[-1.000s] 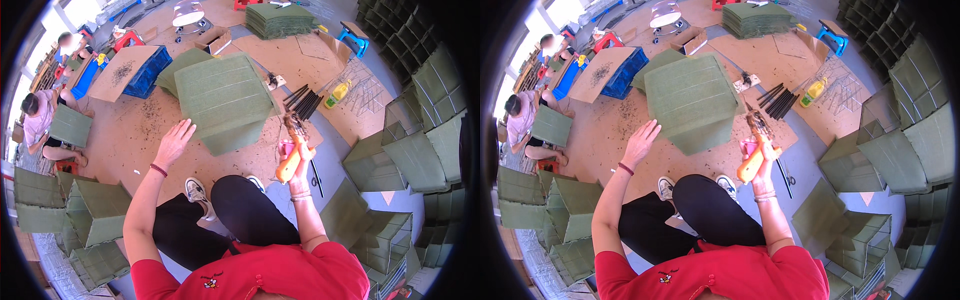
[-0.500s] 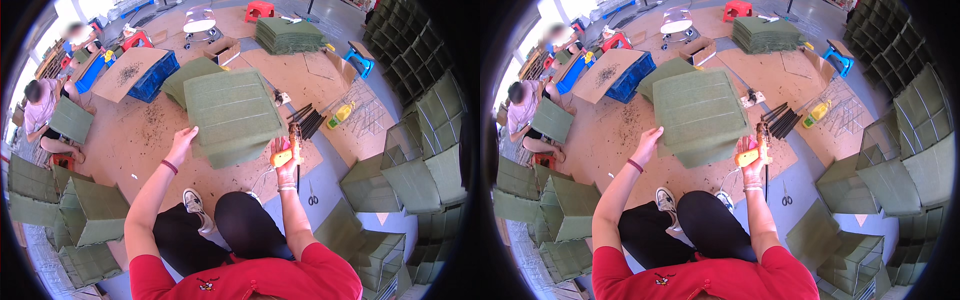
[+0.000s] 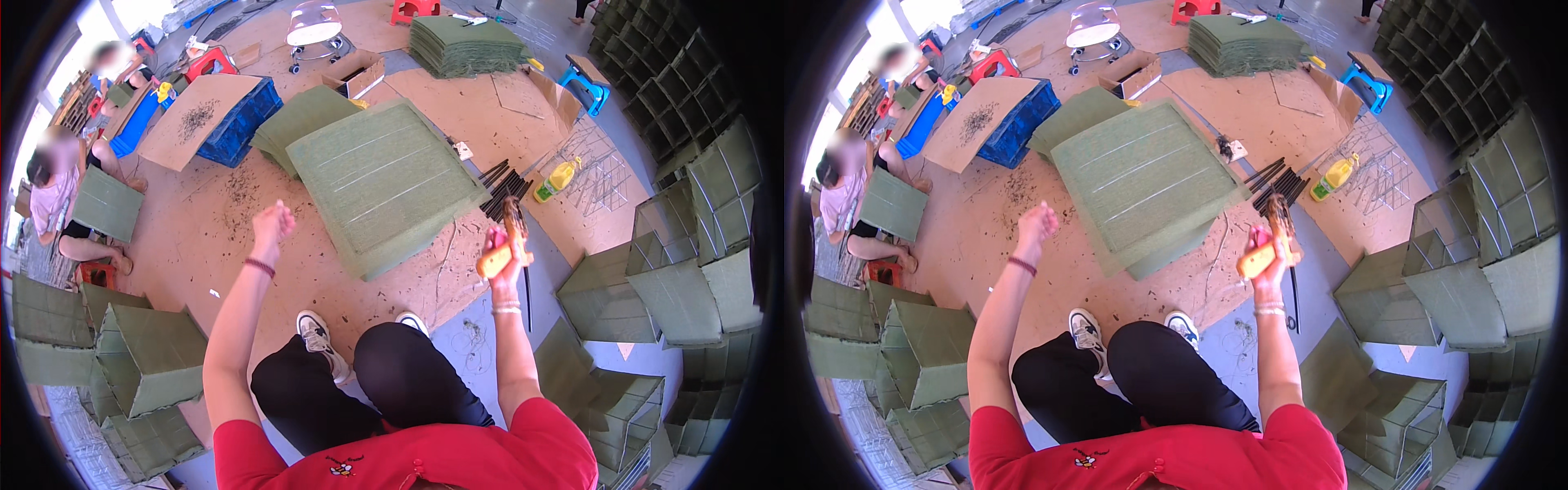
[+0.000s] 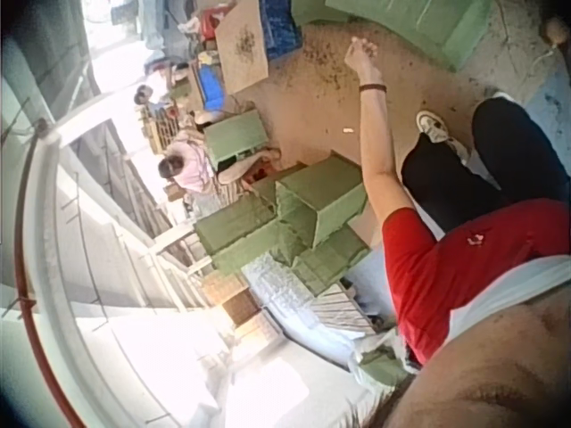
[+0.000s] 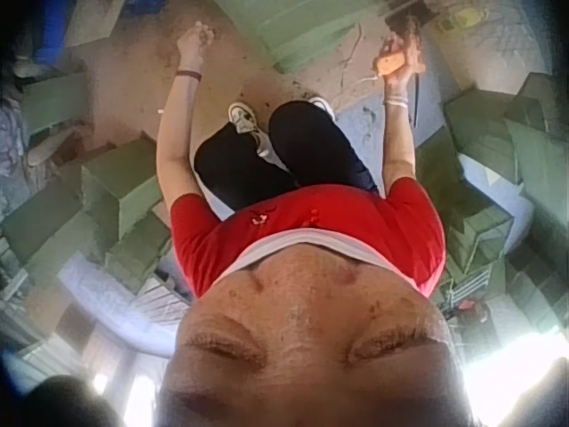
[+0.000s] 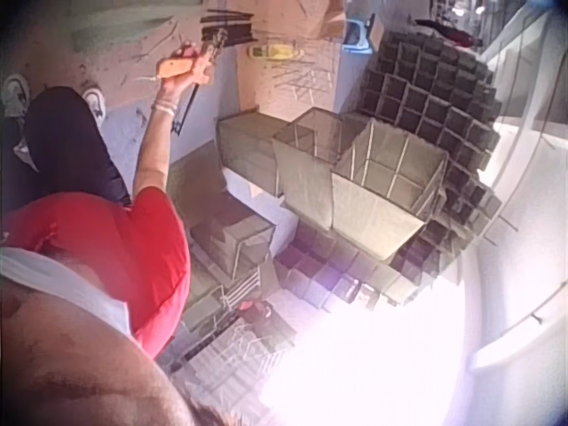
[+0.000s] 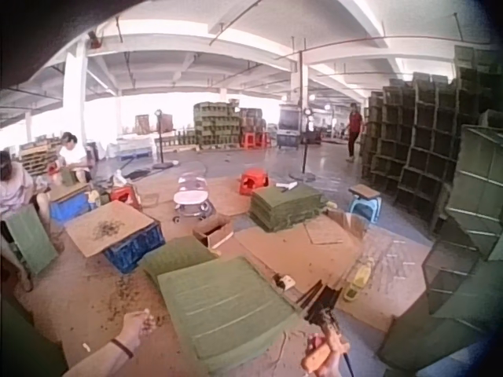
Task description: Assembling collapsible green fabric storage bins using a hot glue gun to secure the components.
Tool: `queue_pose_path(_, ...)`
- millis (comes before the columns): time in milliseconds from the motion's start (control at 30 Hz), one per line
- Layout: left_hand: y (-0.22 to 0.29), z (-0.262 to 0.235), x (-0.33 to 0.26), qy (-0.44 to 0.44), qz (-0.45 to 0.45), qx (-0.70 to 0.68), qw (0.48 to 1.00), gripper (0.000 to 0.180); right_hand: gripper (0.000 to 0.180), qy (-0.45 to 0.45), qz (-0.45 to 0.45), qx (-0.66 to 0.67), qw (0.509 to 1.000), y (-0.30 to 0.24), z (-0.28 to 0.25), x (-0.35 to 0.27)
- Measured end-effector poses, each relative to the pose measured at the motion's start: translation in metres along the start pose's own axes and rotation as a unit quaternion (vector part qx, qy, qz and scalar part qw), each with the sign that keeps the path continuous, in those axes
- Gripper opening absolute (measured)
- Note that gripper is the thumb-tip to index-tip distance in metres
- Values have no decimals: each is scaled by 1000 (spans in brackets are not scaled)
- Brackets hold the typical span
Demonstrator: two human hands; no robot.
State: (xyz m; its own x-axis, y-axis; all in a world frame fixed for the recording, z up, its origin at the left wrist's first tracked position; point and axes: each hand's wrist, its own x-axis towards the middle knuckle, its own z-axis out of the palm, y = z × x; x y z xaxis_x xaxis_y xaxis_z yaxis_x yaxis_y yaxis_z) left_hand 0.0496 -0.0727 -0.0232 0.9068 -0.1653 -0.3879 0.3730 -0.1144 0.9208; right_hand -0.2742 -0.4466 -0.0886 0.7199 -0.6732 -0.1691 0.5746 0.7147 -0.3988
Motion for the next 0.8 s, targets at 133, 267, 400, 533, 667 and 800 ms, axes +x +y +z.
queue_pose_path(133,41,17,52,14,-44,-120,992,43,28,1,10,-11,1000,-9,1,-42)
queue_pose_path(267,62,56,76,-5,-33,-166,986,40,34,17,14,-51,998,-5,19,-71)
queue_pose_path(400,54,64,87,62,13,-191,980,23,39,21,25,-93,995,-8,29,-81)
queue_pose_path(533,46,65,90,65,35,-198,977,20,38,20,12,-102,994,-16,26,-84)
queue_pose_path(667,30,64,100,28,11,-275,961,18,41,32,-4,-115,993,-17,27,-90)
queue_pose_path(800,25,63,113,7,7,-295,956,20,45,25,14,-173,984,-19,43,-89)
